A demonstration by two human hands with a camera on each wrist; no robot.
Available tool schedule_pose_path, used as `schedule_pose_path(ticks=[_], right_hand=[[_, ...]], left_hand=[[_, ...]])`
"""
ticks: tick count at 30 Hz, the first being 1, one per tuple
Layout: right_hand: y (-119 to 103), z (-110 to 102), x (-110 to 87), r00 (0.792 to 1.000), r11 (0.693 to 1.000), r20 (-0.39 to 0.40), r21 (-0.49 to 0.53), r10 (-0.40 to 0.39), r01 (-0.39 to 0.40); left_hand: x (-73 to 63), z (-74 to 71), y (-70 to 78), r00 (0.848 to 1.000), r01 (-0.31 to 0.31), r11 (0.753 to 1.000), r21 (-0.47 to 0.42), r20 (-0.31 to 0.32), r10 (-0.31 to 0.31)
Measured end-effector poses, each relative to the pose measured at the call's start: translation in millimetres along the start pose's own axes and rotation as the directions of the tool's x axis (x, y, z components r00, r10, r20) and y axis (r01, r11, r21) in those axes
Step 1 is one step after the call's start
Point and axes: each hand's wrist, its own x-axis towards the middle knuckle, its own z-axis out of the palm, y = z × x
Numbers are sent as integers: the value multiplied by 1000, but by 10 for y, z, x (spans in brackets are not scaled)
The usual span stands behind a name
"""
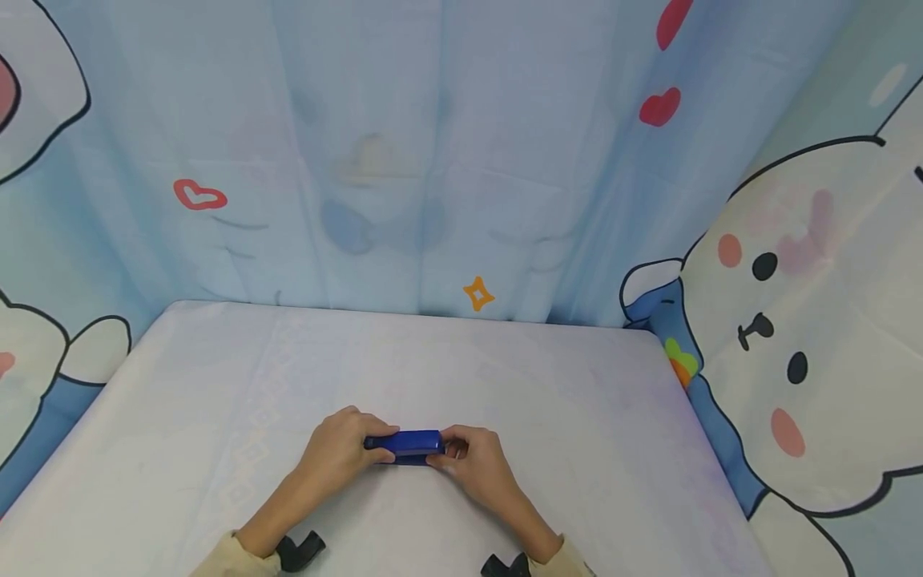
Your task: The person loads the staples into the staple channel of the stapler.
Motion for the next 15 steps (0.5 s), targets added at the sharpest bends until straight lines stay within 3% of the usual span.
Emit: schedule_pose_path(ticks=[15], right_hand=[[-26, -7, 3, 1000, 1000, -2, 7, 6, -6]], left_hand=[[5, 8, 61, 1000, -6, 998, 68, -18, 7]])
